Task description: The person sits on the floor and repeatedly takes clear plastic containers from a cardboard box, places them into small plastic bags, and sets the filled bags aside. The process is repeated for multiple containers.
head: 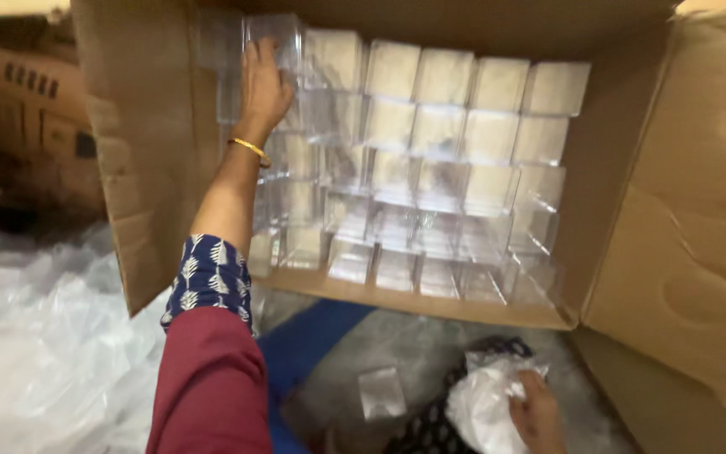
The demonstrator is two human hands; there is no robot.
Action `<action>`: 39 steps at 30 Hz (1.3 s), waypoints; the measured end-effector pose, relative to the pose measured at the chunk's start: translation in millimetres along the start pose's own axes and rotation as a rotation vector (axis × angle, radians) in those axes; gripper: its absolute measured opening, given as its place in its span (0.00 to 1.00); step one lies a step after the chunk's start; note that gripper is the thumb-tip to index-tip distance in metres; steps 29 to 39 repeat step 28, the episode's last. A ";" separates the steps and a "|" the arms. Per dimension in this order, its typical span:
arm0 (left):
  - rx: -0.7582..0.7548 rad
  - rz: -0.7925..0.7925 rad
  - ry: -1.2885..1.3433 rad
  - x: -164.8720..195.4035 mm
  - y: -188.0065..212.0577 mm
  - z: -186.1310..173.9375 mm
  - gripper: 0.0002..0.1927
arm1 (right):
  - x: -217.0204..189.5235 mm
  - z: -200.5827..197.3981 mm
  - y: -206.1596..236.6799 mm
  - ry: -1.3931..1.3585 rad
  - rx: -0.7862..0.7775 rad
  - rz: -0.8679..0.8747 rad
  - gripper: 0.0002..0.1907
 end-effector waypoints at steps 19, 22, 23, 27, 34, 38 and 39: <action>-0.678 0.267 -0.451 60.3 -74.2 51.4 0.66 | -0.1 21.0 -23.2 0.052 0.040 0.038 0.26; -0.653 0.292 -0.478 64.2 -69.5 44.6 0.62 | -24.9 7.9 -33.0 0.029 0.008 0.048 0.24; -0.667 0.287 -0.435 65.6 -68.8 41.2 0.60 | -38.3 2.9 -36.5 0.030 0.007 0.060 0.24; -0.464 0.385 -0.243 67.7 -56.1 30.7 0.53 | -102.7 -30.4 -56.5 0.079 0.045 -0.031 0.31; -0.353 0.430 -0.191 67.5 -49.8 31.0 0.50 | -107.9 -44.9 -96.4 0.089 0.025 -0.023 0.31; -0.353 0.430 -0.191 67.5 -49.8 31.0 0.50 | -107.9 -44.9 -96.4 0.089 0.025 -0.023 0.31; -0.353 0.430 -0.191 67.5 -49.8 31.0 0.50 | -107.9 -44.9 -96.4 0.089 0.025 -0.023 0.31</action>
Point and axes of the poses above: each hand's wrist, its own y-axis away from the middle knuckle, its own z-axis out of the palm, x = y × z, the point moved 1 cm from there along -y, towards the middle knuckle, and after that the axes turned 3 degrees about z, right-handed, at the moved point
